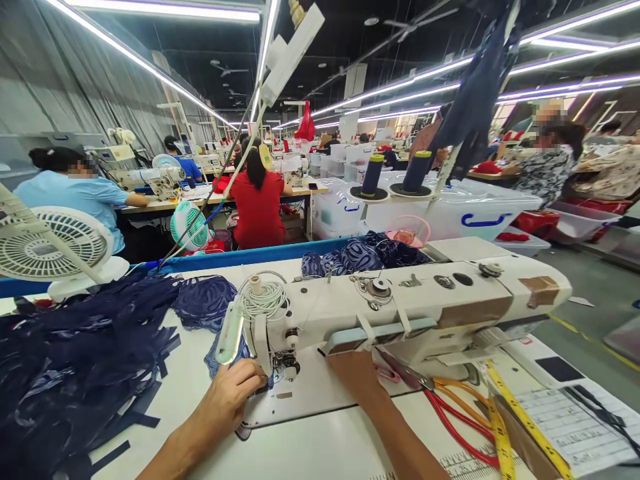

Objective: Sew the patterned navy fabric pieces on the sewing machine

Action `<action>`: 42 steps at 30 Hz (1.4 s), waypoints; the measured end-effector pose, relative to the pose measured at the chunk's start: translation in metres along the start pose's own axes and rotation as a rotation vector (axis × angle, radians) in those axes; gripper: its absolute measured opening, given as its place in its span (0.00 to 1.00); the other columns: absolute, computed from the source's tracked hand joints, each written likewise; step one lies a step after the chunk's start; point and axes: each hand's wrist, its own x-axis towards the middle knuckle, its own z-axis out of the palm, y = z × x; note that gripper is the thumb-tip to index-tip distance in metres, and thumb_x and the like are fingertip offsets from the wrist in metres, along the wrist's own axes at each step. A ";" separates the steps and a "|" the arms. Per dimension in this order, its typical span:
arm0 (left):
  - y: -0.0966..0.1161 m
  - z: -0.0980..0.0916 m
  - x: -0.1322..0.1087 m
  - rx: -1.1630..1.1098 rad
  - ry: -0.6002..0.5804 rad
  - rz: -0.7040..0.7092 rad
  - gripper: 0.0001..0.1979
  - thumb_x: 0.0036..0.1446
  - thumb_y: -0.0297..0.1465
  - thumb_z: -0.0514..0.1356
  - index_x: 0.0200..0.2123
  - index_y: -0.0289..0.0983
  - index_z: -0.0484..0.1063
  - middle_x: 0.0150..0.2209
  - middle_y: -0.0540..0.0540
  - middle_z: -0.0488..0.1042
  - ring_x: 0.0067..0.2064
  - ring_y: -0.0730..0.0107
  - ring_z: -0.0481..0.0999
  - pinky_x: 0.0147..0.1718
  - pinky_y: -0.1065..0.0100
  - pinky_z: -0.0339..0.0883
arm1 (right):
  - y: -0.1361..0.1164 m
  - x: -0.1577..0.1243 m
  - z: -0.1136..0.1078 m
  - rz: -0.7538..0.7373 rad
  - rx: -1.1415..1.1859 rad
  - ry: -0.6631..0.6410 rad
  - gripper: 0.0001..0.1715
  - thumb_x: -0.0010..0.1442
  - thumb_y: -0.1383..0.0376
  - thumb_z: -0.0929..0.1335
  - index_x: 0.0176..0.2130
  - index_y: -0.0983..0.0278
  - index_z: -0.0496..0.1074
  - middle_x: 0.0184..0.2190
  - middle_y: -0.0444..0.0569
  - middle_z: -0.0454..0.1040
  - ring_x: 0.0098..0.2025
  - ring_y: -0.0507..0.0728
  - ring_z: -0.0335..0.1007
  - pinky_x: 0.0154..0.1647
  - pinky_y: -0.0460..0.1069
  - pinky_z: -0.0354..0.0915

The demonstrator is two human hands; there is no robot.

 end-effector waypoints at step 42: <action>0.030 0.003 0.008 -0.339 0.124 -0.513 0.08 0.65 0.30 0.55 0.32 0.41 0.69 0.46 0.44 0.70 0.52 0.54 0.67 0.50 0.51 0.65 | -0.083 -0.009 -0.037 -0.024 1.251 -0.265 0.13 0.70 0.53 0.63 0.45 0.59 0.68 0.39 0.47 0.73 0.38 0.57 0.72 0.41 0.49 0.69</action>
